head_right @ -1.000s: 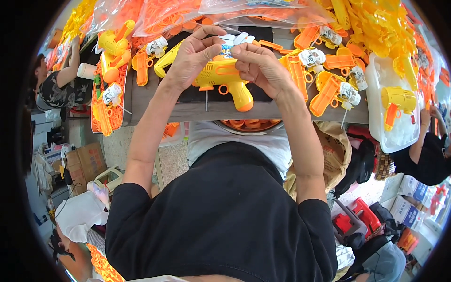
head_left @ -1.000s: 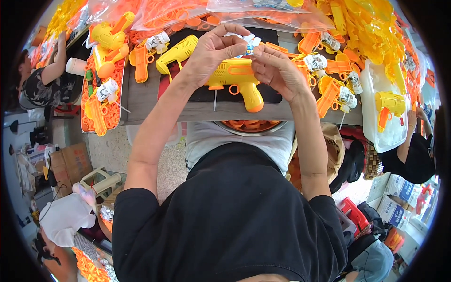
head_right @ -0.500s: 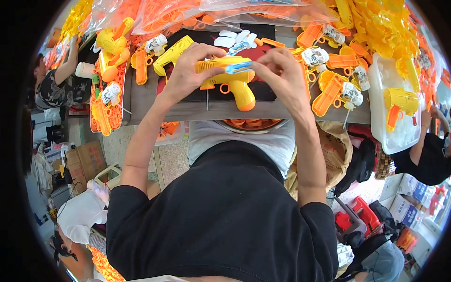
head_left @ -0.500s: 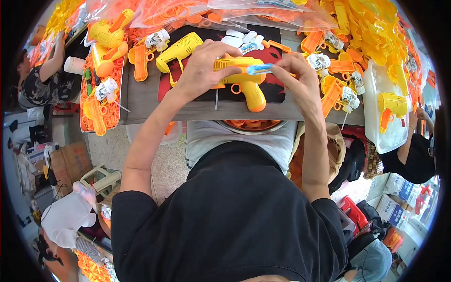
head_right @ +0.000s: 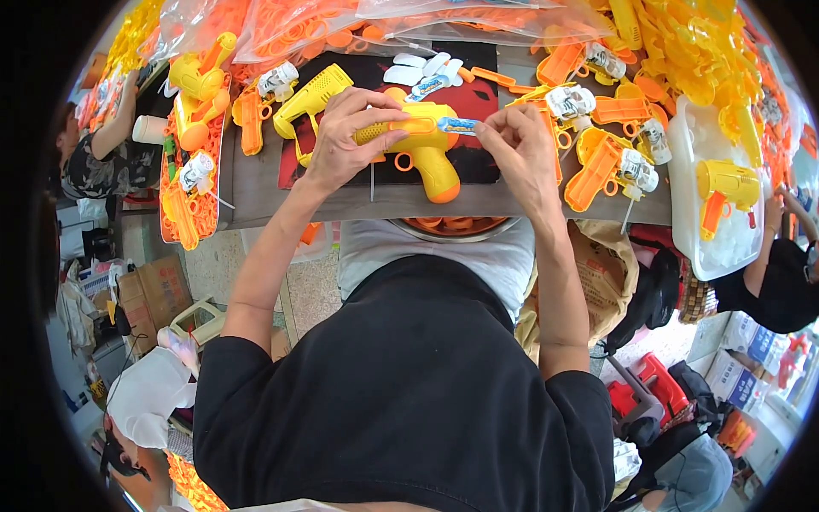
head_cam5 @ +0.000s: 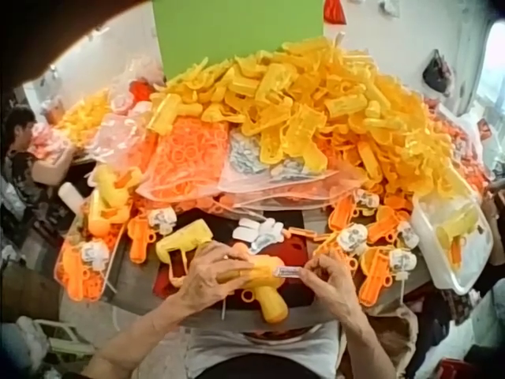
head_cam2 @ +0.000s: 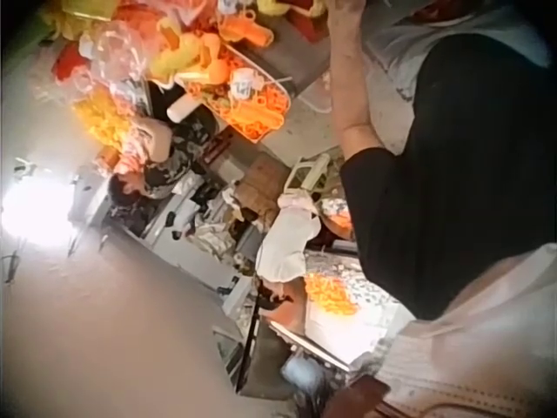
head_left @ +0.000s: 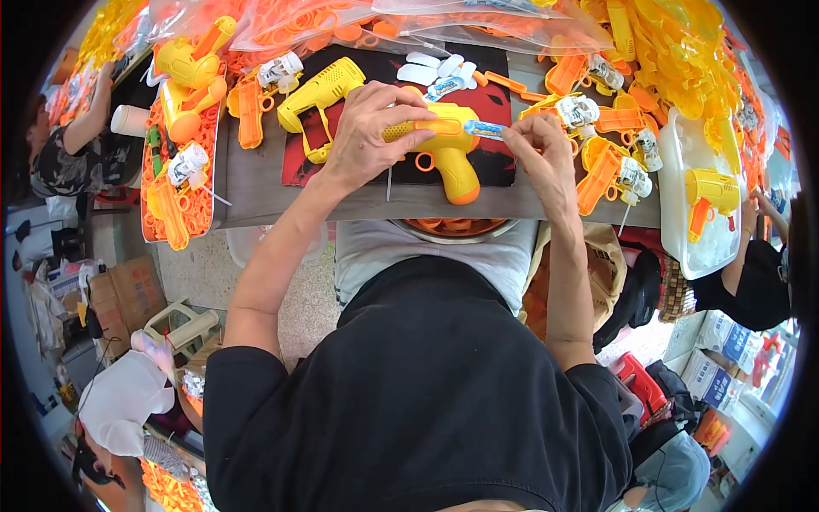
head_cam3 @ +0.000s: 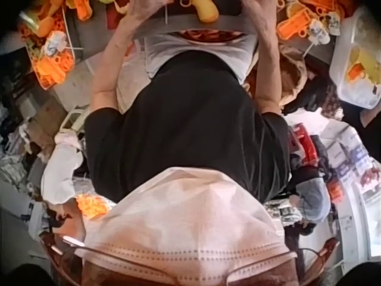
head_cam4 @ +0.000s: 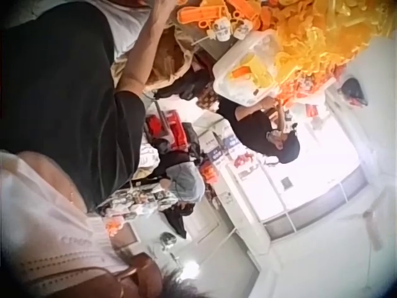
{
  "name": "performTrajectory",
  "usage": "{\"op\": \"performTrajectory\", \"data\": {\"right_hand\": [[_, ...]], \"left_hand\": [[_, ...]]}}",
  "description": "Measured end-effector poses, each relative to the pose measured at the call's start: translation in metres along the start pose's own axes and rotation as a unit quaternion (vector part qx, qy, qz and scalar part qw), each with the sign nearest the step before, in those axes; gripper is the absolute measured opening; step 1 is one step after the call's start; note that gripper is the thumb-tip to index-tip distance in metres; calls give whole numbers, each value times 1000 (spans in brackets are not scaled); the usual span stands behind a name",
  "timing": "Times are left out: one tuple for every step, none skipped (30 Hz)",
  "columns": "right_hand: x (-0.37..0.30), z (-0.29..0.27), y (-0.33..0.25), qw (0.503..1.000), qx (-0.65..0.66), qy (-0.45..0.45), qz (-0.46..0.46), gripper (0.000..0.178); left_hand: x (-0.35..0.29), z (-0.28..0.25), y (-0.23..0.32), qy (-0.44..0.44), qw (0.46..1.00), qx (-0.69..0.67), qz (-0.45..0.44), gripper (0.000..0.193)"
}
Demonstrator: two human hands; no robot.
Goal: Assembling various components of plastic toy guns at a factory workbench.
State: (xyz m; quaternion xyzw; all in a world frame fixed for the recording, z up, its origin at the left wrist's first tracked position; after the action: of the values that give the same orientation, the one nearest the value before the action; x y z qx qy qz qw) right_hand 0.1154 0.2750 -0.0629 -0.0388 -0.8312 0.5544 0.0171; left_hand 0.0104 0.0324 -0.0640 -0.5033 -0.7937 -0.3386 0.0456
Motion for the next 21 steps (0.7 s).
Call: {"op": "performTrajectory", "data": {"right_hand": [[3,4,-1,1000,-9,-13,-2,22],[8,8,-1,1000,-8,-13,-2,22],[14,12,-1,999,-17,-27,-13,23],[17,16,-1,999,-25,-40,-25,24],[19,19,-3,998,-25,-42,-26,24],[21,21,-6,998,-22,-58,-19,24],[23,22,-9,997,-20,-74,-13,24],[24,21,-10,997,-20,-76,-13,24],[24,20,-11,996,-22,-81,-13,25],[25,20,-13,996,-24,-86,-12,25],[26,19,-13,996,-25,-88,-12,25],[26,19,-15,994,-53,-90,-18,24],[26,19,-16,992,-81,-92,-24,23],[24,20,-21,992,-81,-94,-24,23],[19,20,-28,987,-134,-73,-57,20],[17,21,-32,977,-186,-51,-90,20],[16,19,-31,977,-186,-53,-90,20],[15,16,-29,952,-239,-68,-180,25],[13,14,-27,916,-288,-82,-267,34],[13,11,-28,902,-329,-119,-252,43],[14,12,-28,902,-330,-119,-252,43]], "left_hand": [[0,1,0,0,1000,0,-1,25],[0,1,1,-1,1000,2,-6,25],[0,1,1,-2,1000,4,-10,26],[1,2,2,-2,1000,4,-11,26],[0,2,2,0,1000,-7,-23,27],[-1,2,2,2,999,-18,-35,28],[-1,2,1,2,999,-18,-37,28],[-1,2,2,-2,999,-23,-37,28],[-1,2,2,-7,999,-30,-38,28],[-2,3,2,-6,999,-30,-40,28],[-1,4,2,-6,999,-30,-44,25],[-1,5,2,-5,998,-29,-47,22],[-2,5,2,-4,998,-30,-48,22],[-4,5,2,-4,998,-18,-52,22],[-5,5,2,-5,998,-6,-56,22],[-6,5,3,-4,998,-6,-58,22],[-6,7,5,-4,997,-39,-73,22],[-7,7,6,-4,993,-72,-88,22],[-8,6,6,-3,993,-72,-90,22],[-7,5,5,-9,991,-86,-99,23],[-6,5,5,-15,989,-99,-107,23]]}}
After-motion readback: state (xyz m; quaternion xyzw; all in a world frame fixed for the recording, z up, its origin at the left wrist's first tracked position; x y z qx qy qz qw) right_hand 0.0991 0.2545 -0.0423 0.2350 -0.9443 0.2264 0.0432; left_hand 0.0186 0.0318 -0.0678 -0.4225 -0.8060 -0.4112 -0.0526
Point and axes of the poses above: each hand's wrist, its own x-axis towards the middle knuckle, its own z-axis out of the palm, y = z × x, the point moved 1 cm from there along x, towards the middle knuckle, and after that the axes turned 13 degrees about -y, right-handed, at the moved point
